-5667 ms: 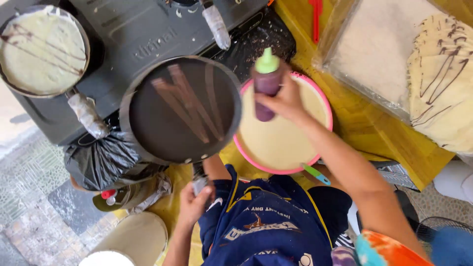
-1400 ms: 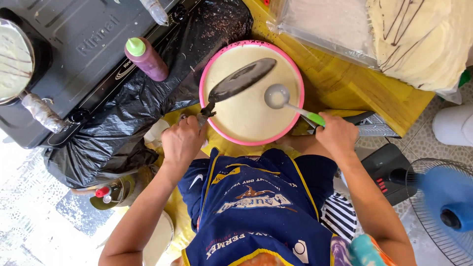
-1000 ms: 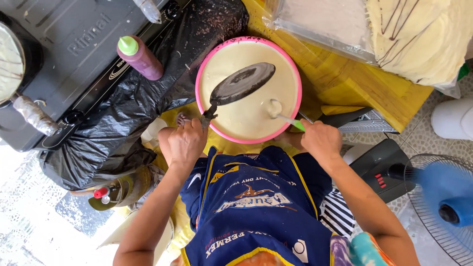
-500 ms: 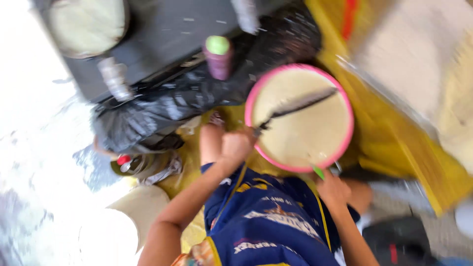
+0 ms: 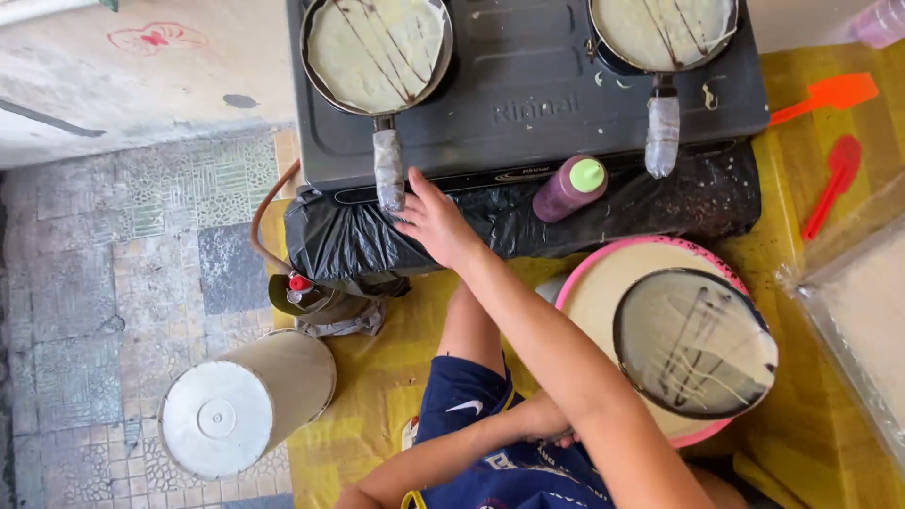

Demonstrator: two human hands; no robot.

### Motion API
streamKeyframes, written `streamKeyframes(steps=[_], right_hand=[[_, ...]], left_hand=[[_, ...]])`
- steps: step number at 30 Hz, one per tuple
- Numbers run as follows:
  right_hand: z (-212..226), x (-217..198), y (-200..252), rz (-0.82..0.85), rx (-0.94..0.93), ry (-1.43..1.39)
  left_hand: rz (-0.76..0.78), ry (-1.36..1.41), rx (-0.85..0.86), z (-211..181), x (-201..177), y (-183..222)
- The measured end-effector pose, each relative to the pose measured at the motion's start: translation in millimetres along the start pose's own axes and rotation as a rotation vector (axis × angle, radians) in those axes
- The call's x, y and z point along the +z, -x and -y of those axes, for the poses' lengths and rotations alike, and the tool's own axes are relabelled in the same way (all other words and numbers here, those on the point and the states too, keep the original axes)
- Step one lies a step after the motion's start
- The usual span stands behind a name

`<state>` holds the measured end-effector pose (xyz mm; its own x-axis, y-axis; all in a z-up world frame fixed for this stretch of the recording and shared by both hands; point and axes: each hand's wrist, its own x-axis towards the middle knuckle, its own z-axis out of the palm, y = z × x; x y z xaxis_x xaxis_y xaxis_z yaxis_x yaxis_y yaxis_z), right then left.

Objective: Preparing multiple crepes simultaneously by pouring batter, spreading it in pans, and removing them when cooked.

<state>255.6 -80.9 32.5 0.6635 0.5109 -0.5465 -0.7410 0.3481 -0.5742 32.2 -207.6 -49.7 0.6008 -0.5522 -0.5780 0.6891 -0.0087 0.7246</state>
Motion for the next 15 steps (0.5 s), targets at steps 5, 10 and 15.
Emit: streamKeyframes(steps=[5,10,15], right_hand=[[47,47,-23,0.095,0.003,-0.151],[125,38,104,0.234,-0.175,-0.078],[168,-42,258,0.123,-0.364,0.016]], left_hand=[[-0.211,0.089,0.177,-79,-54,5],[-0.402,0.181,0.359,-158,-127,22],[-0.575,0.343,0.452,-210,-219,47]])
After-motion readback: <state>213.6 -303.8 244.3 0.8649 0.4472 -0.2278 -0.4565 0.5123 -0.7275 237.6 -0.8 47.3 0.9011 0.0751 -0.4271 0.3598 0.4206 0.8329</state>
